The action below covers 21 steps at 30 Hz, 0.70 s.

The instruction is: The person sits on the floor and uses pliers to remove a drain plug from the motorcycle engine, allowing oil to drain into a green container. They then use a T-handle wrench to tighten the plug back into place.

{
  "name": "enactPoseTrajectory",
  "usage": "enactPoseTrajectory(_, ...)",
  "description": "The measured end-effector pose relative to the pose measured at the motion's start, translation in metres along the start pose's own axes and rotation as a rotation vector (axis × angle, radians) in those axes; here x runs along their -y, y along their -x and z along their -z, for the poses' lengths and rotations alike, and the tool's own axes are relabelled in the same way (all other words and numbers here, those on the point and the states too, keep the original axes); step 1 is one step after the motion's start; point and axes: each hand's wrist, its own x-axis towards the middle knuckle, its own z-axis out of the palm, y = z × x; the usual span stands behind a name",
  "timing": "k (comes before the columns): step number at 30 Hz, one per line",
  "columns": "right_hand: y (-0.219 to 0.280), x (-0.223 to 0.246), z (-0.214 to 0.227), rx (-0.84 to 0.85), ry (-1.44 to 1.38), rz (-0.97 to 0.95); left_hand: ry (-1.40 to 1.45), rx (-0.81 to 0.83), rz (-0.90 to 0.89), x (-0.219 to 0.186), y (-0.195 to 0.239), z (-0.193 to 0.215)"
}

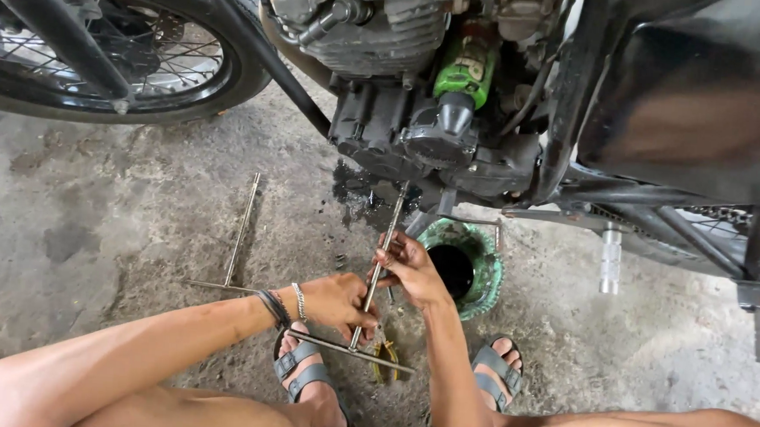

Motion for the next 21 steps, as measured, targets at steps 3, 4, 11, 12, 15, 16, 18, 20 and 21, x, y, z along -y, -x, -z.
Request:
enactPoseTrajectory(3,0.012,0.017,-0.015,-0.003,0.03,-0.013,0.059,0.065,-0.028,-0.008,0.003,-0.005)
enactPoseTrajectory(4,0.014,0.02,-0.018,-0.005,0.016,-0.013,0.04,0.087,-0.029,-0.011,0.004,-0.007)
enactPoseTrajectory(11,-0.012,-0.011,-0.001,-0.112,0.061,0.003,-0.093,0.018,0.014,-0.024,0.015,-0.013)
enactPoseTrajectory(12,-0.005,0.001,-0.008,-0.111,0.06,-0.003,-0.088,0.017,0.017,-0.021,0.011,-0.012)
enactPoseTrajectory(15,0.014,0.03,-0.024,-0.115,0.051,-0.018,0.057,0.117,0.001,-0.015,0.005,-0.012)
enactPoseTrajectory(16,0.019,0.036,-0.026,-0.048,0.006,-0.028,0.094,0.129,-0.01,-0.016,0.007,-0.012)
enactPoseTrajectory(18,0.018,0.032,-0.019,0.012,-0.038,-0.032,0.124,0.149,-0.023,-0.019,0.008,-0.012)
enactPoseTrajectory(20,0.008,0.009,-0.006,-0.051,-0.02,-0.018,0.057,0.101,-0.014,-0.02,0.011,-0.013)
enactPoseTrajectory(21,0.003,0.006,-0.008,-0.048,-0.024,-0.024,0.062,0.098,-0.009,-0.024,0.014,-0.01)
